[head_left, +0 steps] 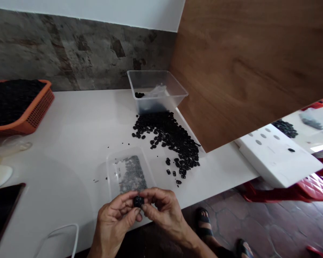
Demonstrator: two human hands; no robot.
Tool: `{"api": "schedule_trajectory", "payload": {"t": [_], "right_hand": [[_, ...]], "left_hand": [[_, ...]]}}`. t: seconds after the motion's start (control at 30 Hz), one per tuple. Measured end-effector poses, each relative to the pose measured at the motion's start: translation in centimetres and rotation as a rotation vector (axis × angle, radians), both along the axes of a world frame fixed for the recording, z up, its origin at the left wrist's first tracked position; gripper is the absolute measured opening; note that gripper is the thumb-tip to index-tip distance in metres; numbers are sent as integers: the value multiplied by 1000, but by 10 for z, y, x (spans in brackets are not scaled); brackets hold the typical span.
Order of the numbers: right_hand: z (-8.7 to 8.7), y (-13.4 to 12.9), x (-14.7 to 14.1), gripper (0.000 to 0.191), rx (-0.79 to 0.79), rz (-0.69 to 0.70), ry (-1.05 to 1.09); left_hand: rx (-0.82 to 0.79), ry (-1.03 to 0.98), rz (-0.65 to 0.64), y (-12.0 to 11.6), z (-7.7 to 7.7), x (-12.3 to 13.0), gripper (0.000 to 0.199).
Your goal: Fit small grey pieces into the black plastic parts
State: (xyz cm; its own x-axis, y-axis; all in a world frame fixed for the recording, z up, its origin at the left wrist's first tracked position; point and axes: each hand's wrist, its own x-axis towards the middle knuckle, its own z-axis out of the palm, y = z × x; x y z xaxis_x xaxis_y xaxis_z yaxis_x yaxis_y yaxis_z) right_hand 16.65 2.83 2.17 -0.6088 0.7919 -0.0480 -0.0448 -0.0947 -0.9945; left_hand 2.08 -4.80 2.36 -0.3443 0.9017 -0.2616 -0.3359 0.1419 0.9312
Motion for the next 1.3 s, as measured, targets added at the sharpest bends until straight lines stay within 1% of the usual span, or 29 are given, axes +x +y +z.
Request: {"api": "schedule_trajectory", "payload": {"t": [0.07, 0.2, 0.3, 0.43, 0.5, 0.6, 0.67, 0.73, 0.77, 0.83, 0.93, 1.0, 1.03, 1.1, 1.3], "right_hand": [[2, 1, 0, 19, 21, 0, -3], [5, 2, 0, 20, 85, -5, -11], [6, 3, 0, 20, 118, -11, 1], [6, 5, 1, 20, 93, 3, 46], [6, 5, 1, 20, 93, 1, 34], [3, 6, 2, 23, 138, -4, 33], [0, 5, 2, 25, 169, 3, 56], [-3, 5, 1, 26, 172, 17, 83], [-4, 5, 0, 25, 150, 21, 93], [-4, 3, -1, 20, 41, 18, 120], [-2, 2, -4, 17, -219, 16, 154], [0, 2, -5, 21, -373, 29, 178], [0, 2, -5, 24, -426, 37, 190], [0, 4, -6, 27, -485, 52, 205], [0, 8, -7, 31, -559, 58, 209]], "left_hand": [[-9, -7, -2, -1, 1, 0, 23], [21, 40, -28, -2, -1, 0, 25], [71, 139, -5, -1, -2, 2, 28], [154, 302, 33, 0, 1, 8, 31], [159, 331, 45, -1, 2, 10, 29], [49, 236, 80, -1, -2, 11, 24], [-47, 92, 89, -1, -6, 10, 26], [-110, -56, 80, 0, -9, 8, 30], [-126, -115, 79, 0, -10, 8, 29], [-143, -198, 61, 1, -10, 6, 23], [-157, -274, 47, 1, -8, 5, 17], [-167, -290, 51, 0, -6, 6, 18], [-170, -286, 52, 0, -6, 6, 17], [-170, -262, 42, 1, -6, 6, 17], [-168, -231, 5, 0, -8, 1, 17]]}}
